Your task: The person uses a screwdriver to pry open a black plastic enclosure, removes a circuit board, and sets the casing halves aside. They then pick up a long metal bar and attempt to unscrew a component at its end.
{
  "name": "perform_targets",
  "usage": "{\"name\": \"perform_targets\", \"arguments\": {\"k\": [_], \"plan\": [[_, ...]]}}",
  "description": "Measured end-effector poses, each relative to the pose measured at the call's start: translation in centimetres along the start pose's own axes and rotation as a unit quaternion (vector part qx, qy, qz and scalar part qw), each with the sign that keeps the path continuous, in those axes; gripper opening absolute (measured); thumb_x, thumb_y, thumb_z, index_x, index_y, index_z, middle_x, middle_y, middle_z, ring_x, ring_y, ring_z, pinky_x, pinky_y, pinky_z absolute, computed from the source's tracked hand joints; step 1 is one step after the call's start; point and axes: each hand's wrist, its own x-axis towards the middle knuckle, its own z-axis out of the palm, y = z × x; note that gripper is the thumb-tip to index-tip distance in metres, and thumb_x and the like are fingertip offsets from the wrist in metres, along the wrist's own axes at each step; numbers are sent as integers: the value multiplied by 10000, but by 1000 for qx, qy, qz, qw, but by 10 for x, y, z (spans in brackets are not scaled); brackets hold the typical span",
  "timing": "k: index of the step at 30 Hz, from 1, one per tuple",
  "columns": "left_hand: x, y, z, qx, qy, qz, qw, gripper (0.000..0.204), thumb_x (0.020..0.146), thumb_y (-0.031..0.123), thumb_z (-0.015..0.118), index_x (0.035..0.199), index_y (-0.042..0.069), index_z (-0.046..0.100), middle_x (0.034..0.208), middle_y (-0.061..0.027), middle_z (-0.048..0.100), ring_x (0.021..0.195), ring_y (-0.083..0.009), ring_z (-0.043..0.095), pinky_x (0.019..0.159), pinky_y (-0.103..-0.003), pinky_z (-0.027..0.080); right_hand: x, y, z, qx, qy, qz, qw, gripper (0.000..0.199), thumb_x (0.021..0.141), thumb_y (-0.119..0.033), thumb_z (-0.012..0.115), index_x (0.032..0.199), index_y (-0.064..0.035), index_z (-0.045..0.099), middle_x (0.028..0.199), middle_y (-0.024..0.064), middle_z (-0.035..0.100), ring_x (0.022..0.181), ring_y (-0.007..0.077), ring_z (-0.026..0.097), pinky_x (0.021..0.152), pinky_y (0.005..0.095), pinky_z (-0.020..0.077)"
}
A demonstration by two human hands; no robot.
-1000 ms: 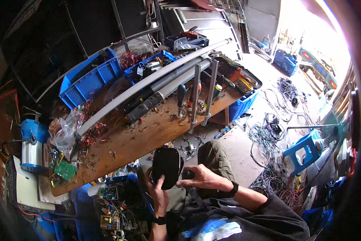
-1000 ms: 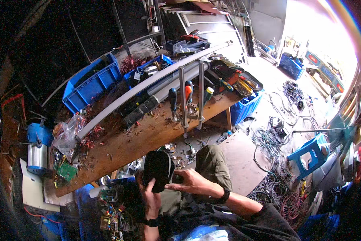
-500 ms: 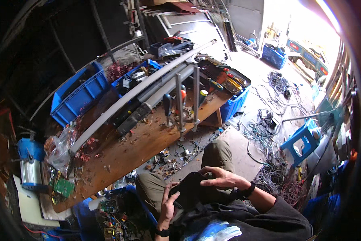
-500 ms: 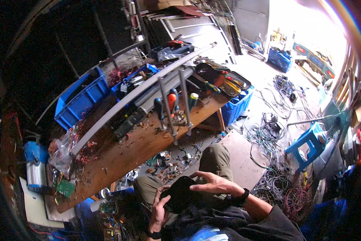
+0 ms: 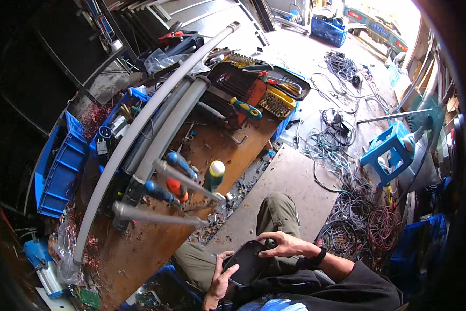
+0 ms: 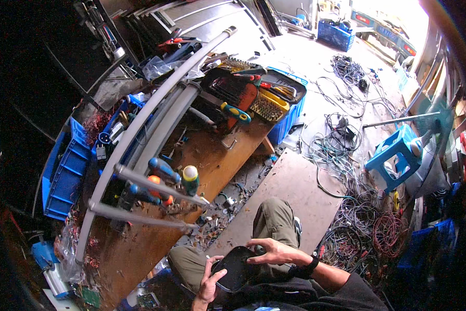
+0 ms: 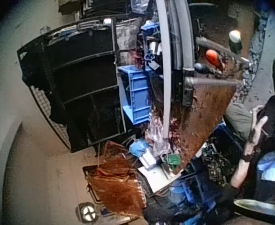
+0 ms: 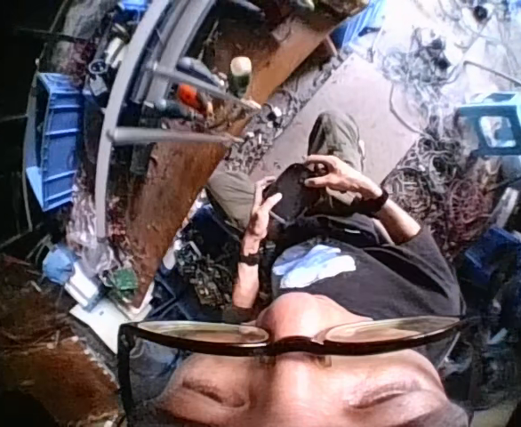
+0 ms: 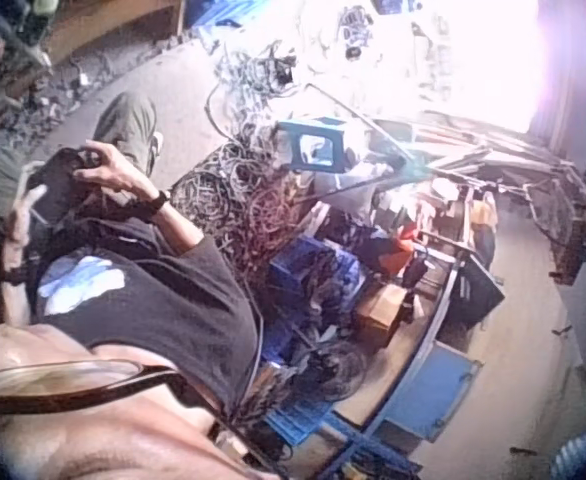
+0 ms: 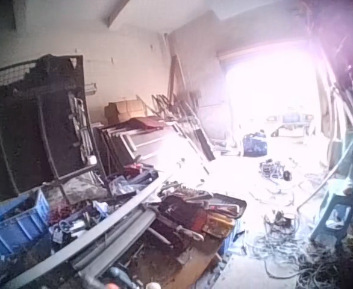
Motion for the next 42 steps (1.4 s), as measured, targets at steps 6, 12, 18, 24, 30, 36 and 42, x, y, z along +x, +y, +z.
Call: {"name": "perform_targets", "arguments": {"k": [6,12,18,24,30,36,42], "plan": [[35,31,30,200,-13,75,977,525,944,123,698,1427,75,498,1331,-89,557,1279,-204,529,1124,-342,410,7,5,-28,-23,62,-73,995,675,896,-392,850,1403,-21,604,1267,163,692,1196,234,632,1064,377,493],[32,26,69,151,-63,87,983,895,892,242,744,1623,83,252,1517,-146,413,1464,-283,376,1194,-433,369,-57,19,-53,75,210,-29,974,597,892,-281,873,1392,-67,629,959,23,661,833,108,603,710,281,498],[13,3,33,75,-68,113,988,761,955,243,688,1593,58,317,1544,-188,428,1434,-406,479,1198,-529,388,-123,134,-123,320,523,39,789,566,889,-231,851,1354,-92,558,884,-6,649,587,55,495,467,256,354],[-35,-11,-8,130,37,114,984,598,1009,256,667,1523,52,441,1513,-150,499,1412,-361,523,1166,-542,413,-164,314,-145,383,628,126,665,484,850,-229,852,1270,-142,629,909,4,697,678,126,593,509,309,402],[-78,-2,-8,147,104,117,977,505,1036,184,618,1487,5,477,1513,-154,529,1391,-348,545,1168,-517,423,-159,403,-128,379,660,150,632,313,783,-53,832,1066,-13,704,917,80,737,805,194,690,764,349,566],[-101,-7,-8,146,195,114,963,397,1032,104,620,1410,12,542,1400,-129,608,1307,-293,613,1114,-461,478,-167,433,-127,330,651,155,665,332,767,-73,840,1059,-20,691,919,81,714,814,198,679,722,369,545],[-107,-28,-51,120,218,136,959,390,1037,96,611,1416,59,531,1436,-101,546,1336,-295,586,1110,-455,453,-167,353,-136,316,603,112,724,569,830,-125,850,1326,-37,585,992,64,703,845,190,687,679,340,543]]}}
